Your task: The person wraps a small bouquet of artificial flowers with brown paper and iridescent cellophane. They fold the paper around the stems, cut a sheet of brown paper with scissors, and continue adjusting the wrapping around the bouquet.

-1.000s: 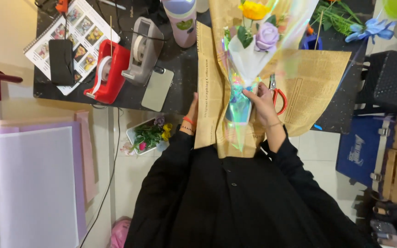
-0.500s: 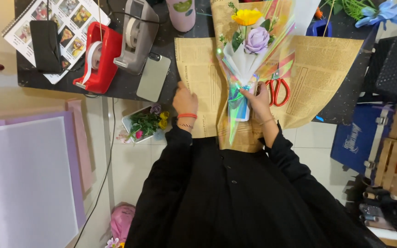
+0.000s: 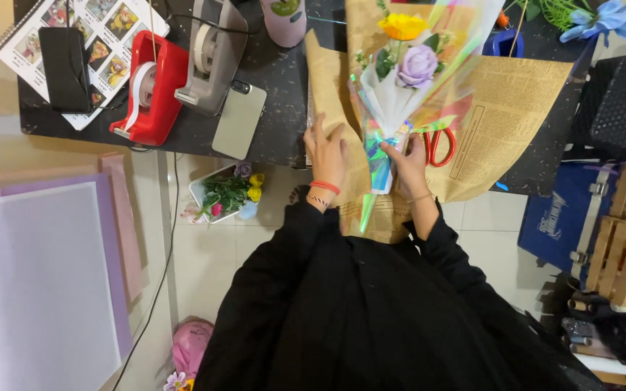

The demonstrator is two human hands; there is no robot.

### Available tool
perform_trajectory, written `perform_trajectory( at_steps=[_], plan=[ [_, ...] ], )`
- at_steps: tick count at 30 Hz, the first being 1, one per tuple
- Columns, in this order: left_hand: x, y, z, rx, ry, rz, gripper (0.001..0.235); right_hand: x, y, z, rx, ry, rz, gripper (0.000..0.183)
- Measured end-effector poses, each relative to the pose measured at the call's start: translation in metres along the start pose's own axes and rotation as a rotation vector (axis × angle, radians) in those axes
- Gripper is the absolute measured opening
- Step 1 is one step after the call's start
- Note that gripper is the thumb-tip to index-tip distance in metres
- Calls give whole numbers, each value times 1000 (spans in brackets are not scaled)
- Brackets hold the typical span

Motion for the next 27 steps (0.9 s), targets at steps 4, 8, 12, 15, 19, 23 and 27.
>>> perform_trajectory(
  at_steps=[4,8,12,15,19,23,27],
  plan=[
    [-8,-9,2,124,-64,164,72,-18,-32,9,-77,17,-93,59],
    [-6,-41,9,-133,-92,843,79,-55,-39,0,-143,-38,-163,55],
    [-30,-52,-2,-457,-241,1065,77,-61,-67,0,-199,-53,-120,54],
    [8,-104,-17,-721,-359,411,67,-52,-60,0,-186,-42,-144,53],
    [9,-118,-29,-507,-301,256,48,-24,-44,5,-115,-30,-78,52],
    [-7,-107,-21,-746,-356,942,58,-20,-13,0,-25,17,101,56],
    [-27,-101,-15,-703,-513,865,50,-15,-16,5,7,32,135,57]
  ],
)
Point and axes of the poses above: each hand's wrist, its own z-axis away from the middle knuckle, its own x-axis out of the palm, y = z × x, the point moved 3 cm from there along -z, towards the middle knuckle, and after that the axes turned 8 degrees about -x, right-handed, at the moved point
